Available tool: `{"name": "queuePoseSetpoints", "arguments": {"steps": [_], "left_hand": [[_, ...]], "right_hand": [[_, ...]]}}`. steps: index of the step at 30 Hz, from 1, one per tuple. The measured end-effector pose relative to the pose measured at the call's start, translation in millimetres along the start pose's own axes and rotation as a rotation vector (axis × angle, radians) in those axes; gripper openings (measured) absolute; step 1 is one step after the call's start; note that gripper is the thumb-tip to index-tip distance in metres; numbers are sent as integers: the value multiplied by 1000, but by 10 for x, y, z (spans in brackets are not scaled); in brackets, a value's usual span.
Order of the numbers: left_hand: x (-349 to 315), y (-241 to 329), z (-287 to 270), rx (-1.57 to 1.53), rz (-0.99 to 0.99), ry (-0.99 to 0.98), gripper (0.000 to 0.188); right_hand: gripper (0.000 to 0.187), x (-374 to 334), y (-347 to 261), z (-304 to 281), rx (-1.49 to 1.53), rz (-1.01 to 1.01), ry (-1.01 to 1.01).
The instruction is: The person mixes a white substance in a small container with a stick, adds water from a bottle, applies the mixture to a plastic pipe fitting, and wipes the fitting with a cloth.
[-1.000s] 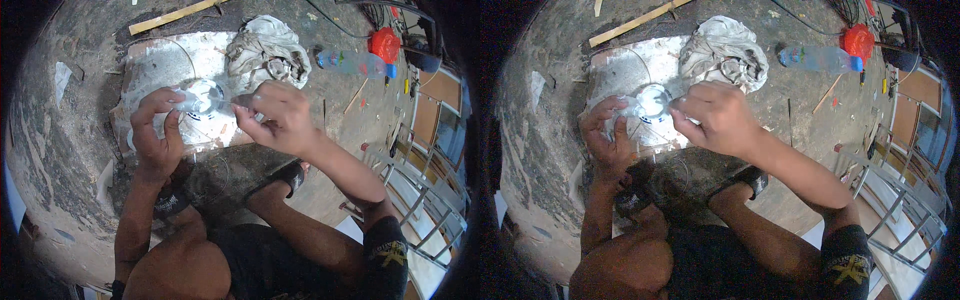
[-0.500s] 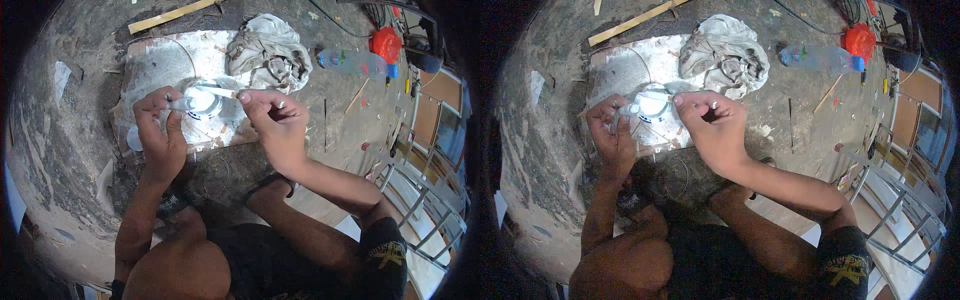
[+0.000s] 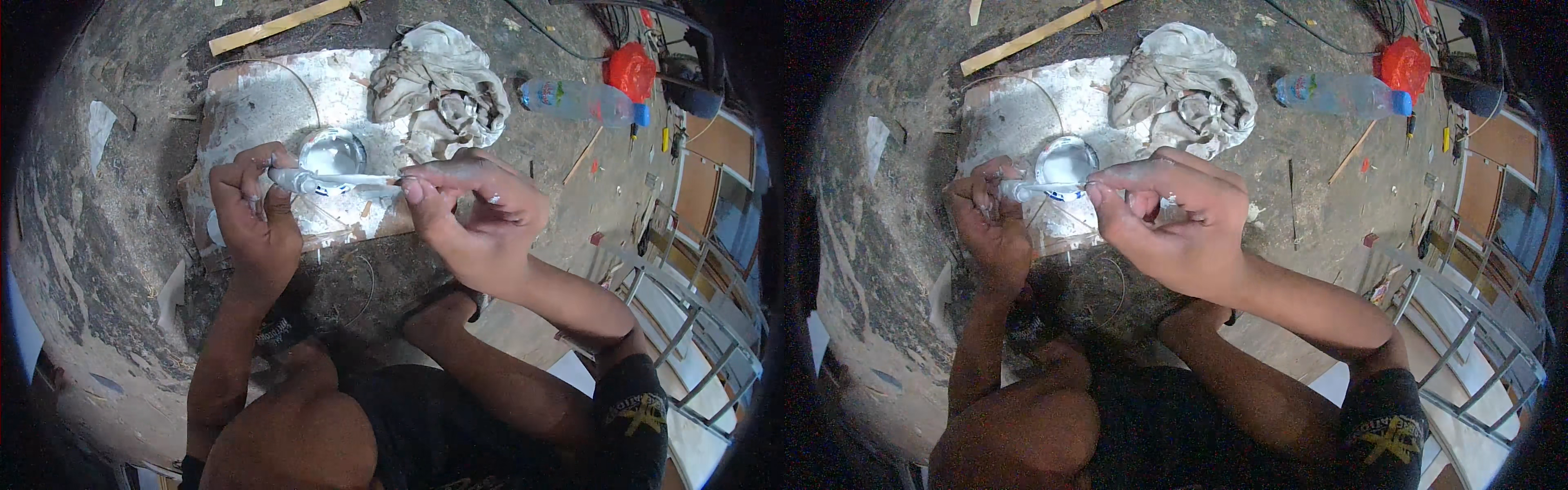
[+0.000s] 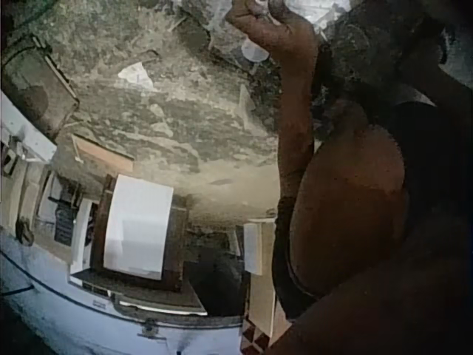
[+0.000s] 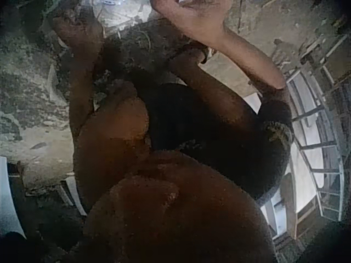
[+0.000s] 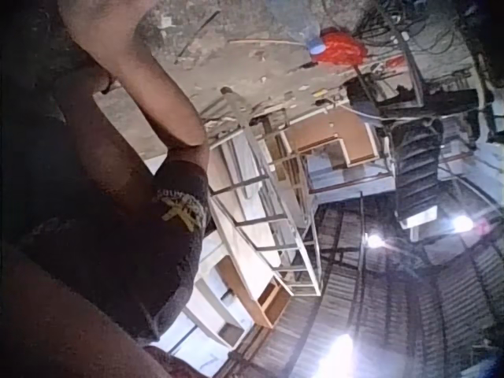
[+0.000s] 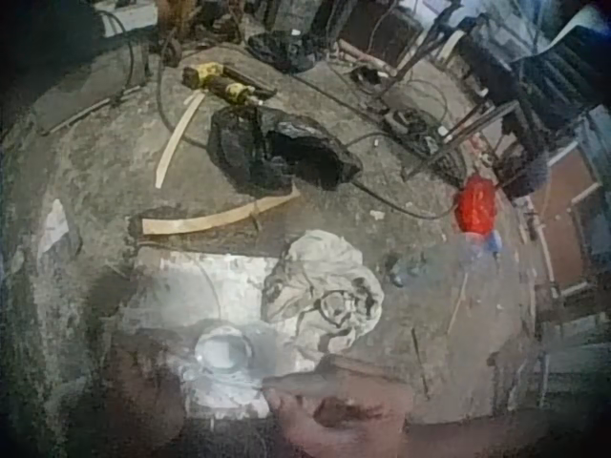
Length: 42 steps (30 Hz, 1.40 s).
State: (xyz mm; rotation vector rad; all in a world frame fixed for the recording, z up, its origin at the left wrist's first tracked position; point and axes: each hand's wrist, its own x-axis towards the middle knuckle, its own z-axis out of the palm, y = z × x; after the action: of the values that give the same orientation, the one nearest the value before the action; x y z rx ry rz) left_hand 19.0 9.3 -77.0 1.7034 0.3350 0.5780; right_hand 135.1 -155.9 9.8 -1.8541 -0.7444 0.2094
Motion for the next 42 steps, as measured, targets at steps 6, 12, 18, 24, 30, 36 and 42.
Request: {"name": "queuePoseSetpoints", "arguments": {"steps": [6,12,18,24,30,36,42], "left_hand": [[21,62,-21,56,34,-17,23],[30,104,-75,173,-5,-33,23],[88,86,-54,144,84,-29,23],[38,-1,-118,202,53,-22,32],[58,-24,19,-202,94,93,32],[66,59,68,-167,113,126,30],[3,98,101,-217,65,176,31]], "right_hand": [[14,58,-104,-12,-113,-140,-70],[14,213,-100,-37,-244,-373,-189],[14,256,-95,-77,-190,-351,-309],[10,232,-42,-218,-205,-344,-259],[10,200,-27,-233,-280,-419,-214],[8,163,191,-161,-281,-356,-221],[6,90,97,76,60,73,71]]}}
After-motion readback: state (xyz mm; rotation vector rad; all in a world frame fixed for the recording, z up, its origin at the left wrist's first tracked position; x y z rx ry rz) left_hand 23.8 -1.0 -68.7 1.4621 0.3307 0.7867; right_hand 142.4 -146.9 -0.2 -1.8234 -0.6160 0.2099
